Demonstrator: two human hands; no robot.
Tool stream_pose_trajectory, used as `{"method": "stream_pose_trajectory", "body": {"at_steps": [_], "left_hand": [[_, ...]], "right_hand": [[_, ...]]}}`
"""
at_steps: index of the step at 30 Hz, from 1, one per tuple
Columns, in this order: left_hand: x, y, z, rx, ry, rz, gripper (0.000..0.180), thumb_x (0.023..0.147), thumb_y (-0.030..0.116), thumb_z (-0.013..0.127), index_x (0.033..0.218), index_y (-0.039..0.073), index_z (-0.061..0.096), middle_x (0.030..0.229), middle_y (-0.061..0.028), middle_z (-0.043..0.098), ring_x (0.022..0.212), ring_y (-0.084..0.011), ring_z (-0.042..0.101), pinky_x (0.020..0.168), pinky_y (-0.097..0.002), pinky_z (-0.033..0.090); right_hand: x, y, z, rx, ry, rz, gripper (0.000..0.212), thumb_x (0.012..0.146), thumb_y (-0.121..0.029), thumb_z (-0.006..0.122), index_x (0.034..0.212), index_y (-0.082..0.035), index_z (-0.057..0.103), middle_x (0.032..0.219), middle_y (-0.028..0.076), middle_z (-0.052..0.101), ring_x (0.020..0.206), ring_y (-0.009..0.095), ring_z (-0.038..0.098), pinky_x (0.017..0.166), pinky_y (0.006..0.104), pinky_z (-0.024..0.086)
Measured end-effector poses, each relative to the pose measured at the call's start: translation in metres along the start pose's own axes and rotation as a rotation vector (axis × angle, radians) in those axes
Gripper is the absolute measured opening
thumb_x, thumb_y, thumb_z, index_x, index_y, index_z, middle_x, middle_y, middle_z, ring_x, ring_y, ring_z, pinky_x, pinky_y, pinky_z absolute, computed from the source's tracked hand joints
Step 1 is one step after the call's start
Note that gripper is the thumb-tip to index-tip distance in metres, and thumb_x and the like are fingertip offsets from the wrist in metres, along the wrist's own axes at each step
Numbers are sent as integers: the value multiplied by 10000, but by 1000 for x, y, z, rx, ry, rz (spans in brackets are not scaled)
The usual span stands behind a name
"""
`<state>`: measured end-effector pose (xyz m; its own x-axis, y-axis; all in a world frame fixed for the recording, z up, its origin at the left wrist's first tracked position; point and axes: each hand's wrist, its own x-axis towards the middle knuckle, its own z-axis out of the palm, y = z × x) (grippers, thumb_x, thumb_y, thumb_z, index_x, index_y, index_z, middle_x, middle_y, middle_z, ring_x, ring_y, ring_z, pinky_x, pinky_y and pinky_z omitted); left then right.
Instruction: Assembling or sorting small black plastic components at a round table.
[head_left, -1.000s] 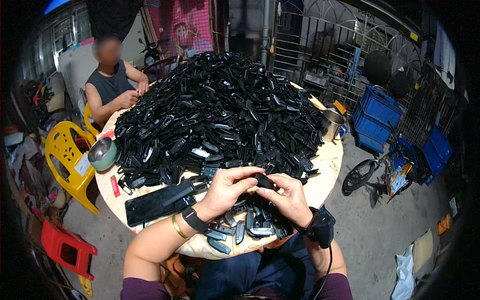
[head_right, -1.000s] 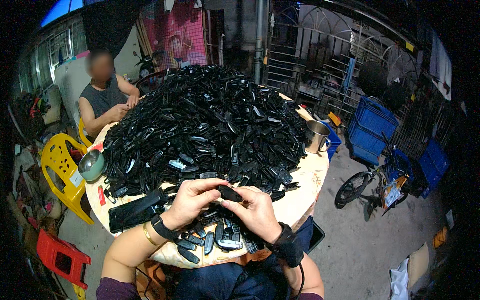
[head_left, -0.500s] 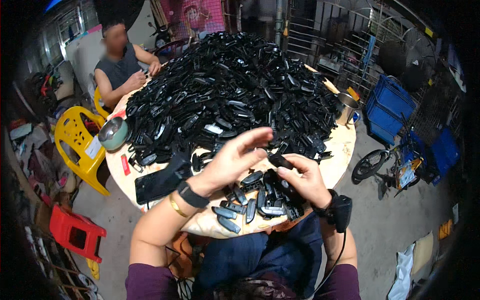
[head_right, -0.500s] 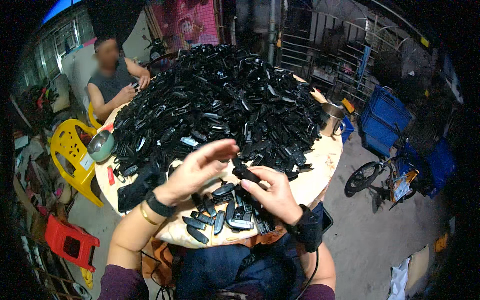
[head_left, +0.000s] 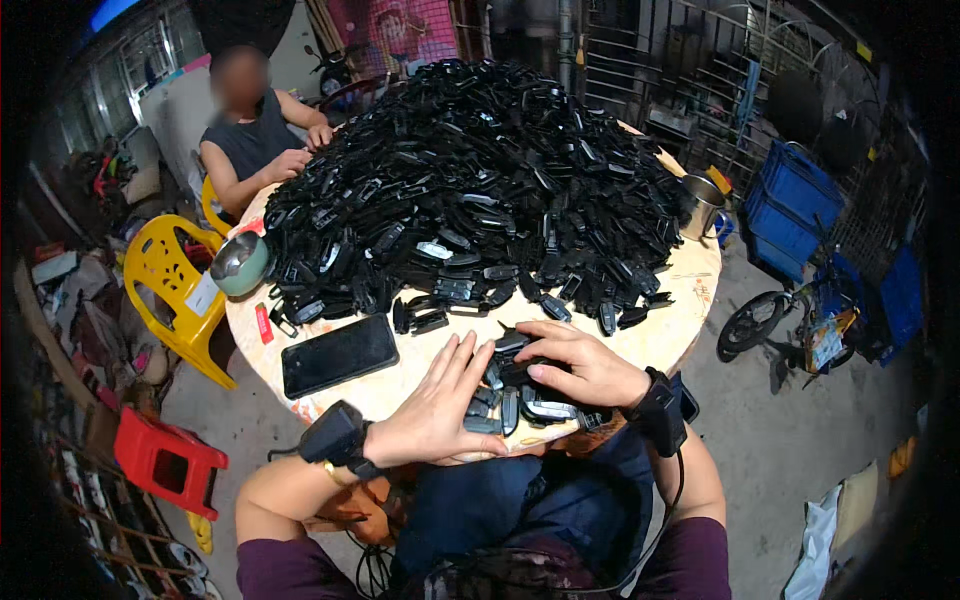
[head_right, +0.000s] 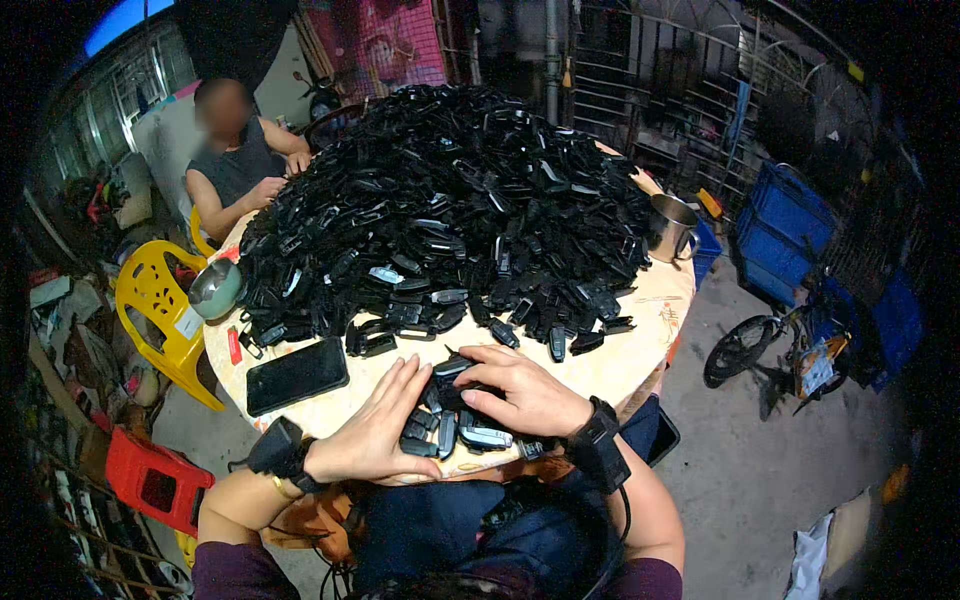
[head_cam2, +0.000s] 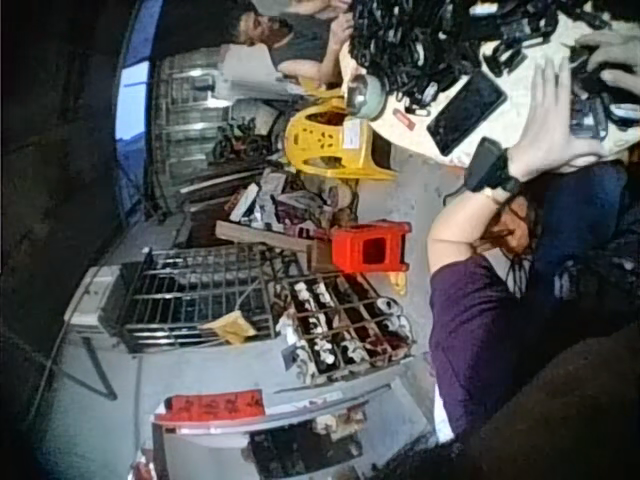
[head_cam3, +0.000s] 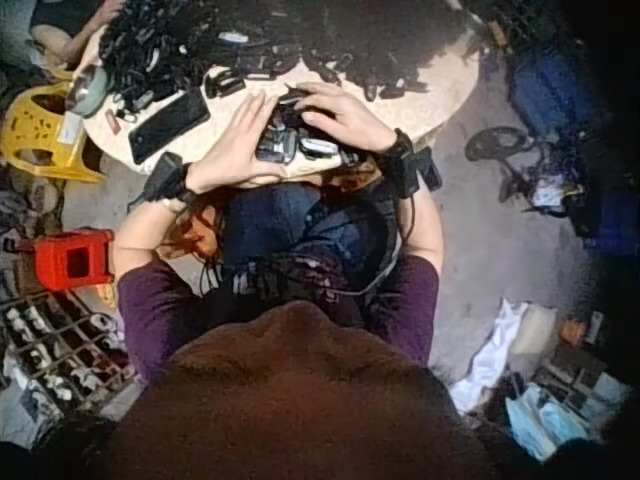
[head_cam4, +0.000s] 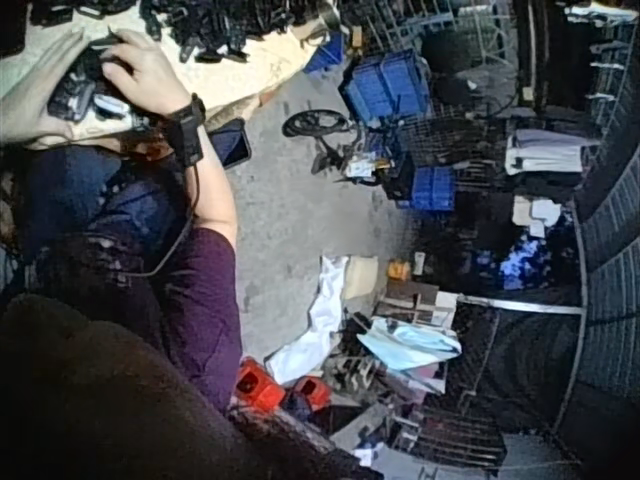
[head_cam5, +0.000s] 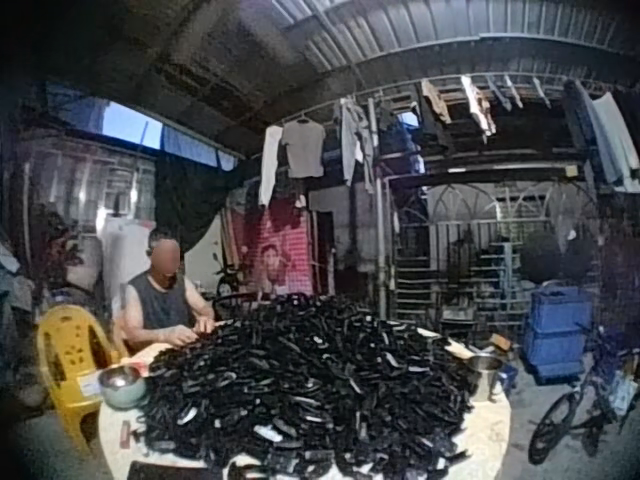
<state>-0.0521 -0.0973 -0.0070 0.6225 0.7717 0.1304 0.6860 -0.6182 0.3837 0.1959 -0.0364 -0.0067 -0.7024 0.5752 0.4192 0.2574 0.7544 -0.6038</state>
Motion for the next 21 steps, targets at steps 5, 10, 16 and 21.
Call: {"method": "stream_pose_trajectory", "body": {"at_steps": [5, 10, 16, 21], "left_hand": [[26, 3, 5, -97, 26, 71, 1226, 599, 524, 814, 1443, -38, 125, 1439, -329, 203, 1343, -538, 137, 1092, -540, 230], [43, 19, 9, -144, -10, 157, 1254, 556, 464, 855, 1466, 26, 111, 1412, -308, 243, 1331, -537, 157, 1083, -547, 243], [62, 37, 29, -262, -15, 278, 1208, 571, 406, 859, 1470, 40, 141, 1368, -300, 282, 1316, -513, 219, 1078, -523, 263], [72, 58, 45, -274, -21, 432, 1153, 599, 368, 849, 1469, 57, 160, 1327, -282, 319, 1272, -494, 282, 1043, -505, 315]], "right_hand": [[-13, -8, -6, -16, 41, 78, 279, 867, -234, 609, 1037, -16, 648, 1168, 198, 564, 1083, 349, 548, 933, 397, 436], [-38, -12, -16, -9, 139, 106, 276, 831, -208, 646, 1018, -6, 648, 1093, 180, 600, 1023, 333, 580, 899, 388, 453], [-72, -19, -21, -9, 297, 183, 216, 816, -155, 673, 954, 10, 661, 1024, 152, 630, 999, 307, 586, 879, 379, 455], [-100, -9, -17, 116, 418, 149, 171, 809, -104, 658, 923, 23, 661, 938, 140, 656, 977, 274, 597, 868, 365, 460]]}}
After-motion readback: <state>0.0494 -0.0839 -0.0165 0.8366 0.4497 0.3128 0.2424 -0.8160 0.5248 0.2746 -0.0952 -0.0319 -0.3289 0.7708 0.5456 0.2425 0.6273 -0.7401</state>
